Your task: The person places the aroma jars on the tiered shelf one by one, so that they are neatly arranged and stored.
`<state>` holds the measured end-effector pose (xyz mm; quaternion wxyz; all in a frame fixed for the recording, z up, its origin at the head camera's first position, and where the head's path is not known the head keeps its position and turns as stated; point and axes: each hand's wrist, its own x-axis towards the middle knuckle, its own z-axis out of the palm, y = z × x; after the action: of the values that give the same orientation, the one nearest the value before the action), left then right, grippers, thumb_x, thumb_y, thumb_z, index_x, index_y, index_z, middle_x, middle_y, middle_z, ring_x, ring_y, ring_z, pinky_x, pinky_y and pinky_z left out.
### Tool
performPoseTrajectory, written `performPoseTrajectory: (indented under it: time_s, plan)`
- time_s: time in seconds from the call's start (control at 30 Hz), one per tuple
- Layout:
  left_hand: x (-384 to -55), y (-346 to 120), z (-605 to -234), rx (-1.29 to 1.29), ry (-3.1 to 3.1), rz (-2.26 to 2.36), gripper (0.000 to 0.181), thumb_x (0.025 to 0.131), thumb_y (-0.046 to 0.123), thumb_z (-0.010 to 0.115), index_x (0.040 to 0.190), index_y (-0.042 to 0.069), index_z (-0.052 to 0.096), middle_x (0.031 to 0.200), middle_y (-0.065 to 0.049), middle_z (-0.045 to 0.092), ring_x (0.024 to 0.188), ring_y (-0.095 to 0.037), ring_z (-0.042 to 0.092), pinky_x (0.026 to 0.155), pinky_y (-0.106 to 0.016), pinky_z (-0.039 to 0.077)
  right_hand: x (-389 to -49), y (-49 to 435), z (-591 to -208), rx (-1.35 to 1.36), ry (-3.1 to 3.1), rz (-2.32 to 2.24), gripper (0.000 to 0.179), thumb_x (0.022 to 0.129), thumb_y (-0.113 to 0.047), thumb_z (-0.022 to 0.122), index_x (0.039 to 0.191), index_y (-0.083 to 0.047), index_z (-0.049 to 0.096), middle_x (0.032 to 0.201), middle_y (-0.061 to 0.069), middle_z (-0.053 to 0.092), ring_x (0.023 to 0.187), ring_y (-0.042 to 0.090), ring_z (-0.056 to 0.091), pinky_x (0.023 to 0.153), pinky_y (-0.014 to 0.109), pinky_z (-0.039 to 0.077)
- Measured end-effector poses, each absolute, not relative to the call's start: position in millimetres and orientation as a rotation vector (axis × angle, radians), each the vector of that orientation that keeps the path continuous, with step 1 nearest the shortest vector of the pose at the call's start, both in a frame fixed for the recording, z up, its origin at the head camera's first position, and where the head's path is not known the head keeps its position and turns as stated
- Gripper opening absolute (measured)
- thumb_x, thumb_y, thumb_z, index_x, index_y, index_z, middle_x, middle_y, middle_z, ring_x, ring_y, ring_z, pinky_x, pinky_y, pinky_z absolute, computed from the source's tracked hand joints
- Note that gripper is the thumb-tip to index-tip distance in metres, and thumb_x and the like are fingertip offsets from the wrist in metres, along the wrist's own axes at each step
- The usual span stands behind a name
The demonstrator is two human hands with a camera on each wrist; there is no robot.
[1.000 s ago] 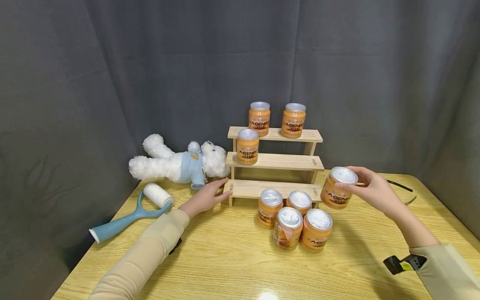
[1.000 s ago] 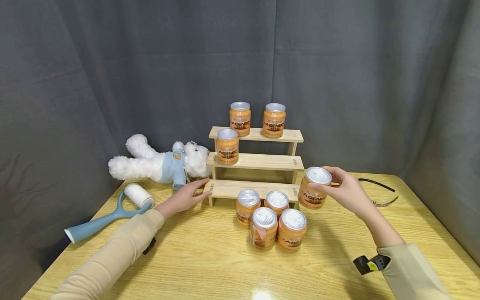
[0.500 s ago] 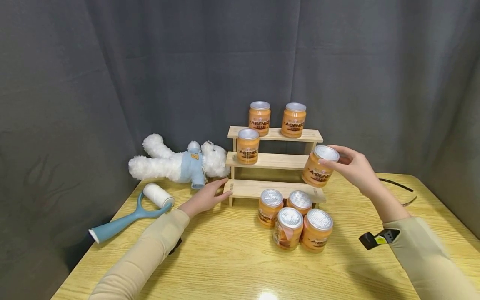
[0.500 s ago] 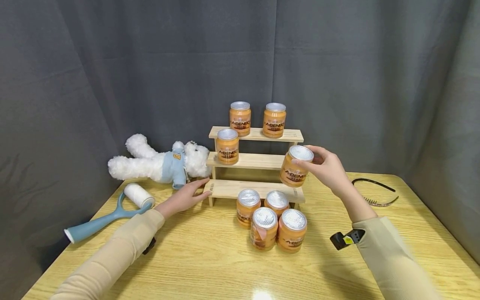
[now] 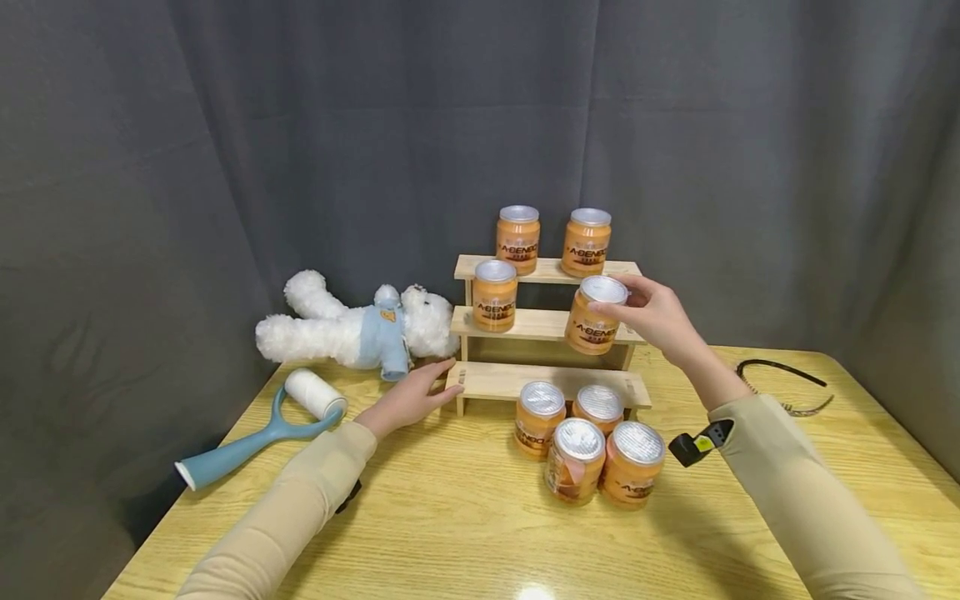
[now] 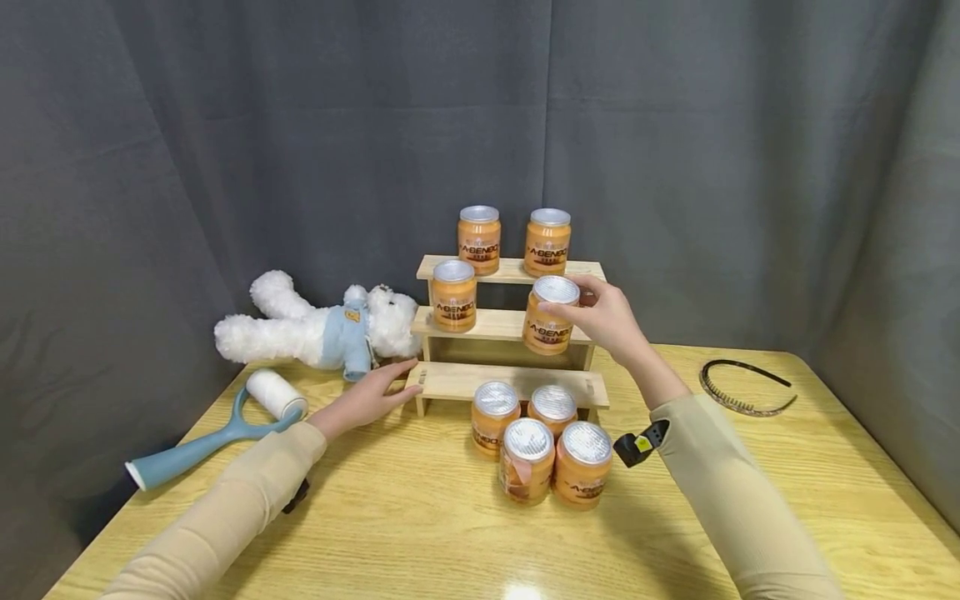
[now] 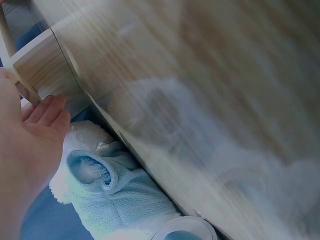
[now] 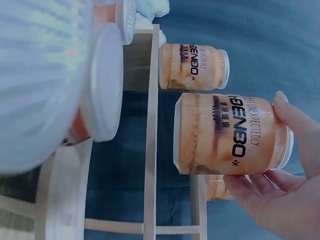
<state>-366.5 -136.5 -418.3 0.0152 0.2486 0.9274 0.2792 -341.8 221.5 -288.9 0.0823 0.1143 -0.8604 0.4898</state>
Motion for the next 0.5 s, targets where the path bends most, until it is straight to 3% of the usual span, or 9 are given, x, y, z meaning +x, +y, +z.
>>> performPoseTrajectory:
  time_s: [0.33, 0.5]
  plan:
    - [-365.1, -135.6, -418.6, 0.776, 2.878, 0.887, 0.068, 0.095, 0.048, 0.048, 0.148, 0.009, 0.029, 0.149, -0.012, 0.037, 0.133, -0.029, 0.041, 0.109, -0.044, 0.037, -366.6, 202.1, -284.1, 0.315, -2.611, 1.458, 0.068, 0.081, -0.039, 0.073, 0.133, -0.004, 0.048, 0.128, 0.016, 0.053, 0.114, 0.027, 0.055, 0.093, 0.039, 0.047]
    - [-364.0, -136.2, -418.0, 0.77, 2.894, 0.894, 0.068, 0.095, 0.046, 0.049, 0.148, 0.008, 0.03, 0.148, -0.012, 0.037, 0.133, -0.029, 0.04, 0.11, -0.044, 0.036, -378.6, 195.5, -287.2, 0.311, -2.636, 1.466, 0.071, 0.08, -0.039, 0.074, 0.134, -0.003, 0.047, 0.128, 0.019, 0.054, 0.117, 0.031, 0.053, 0.095, 0.042, 0.047]
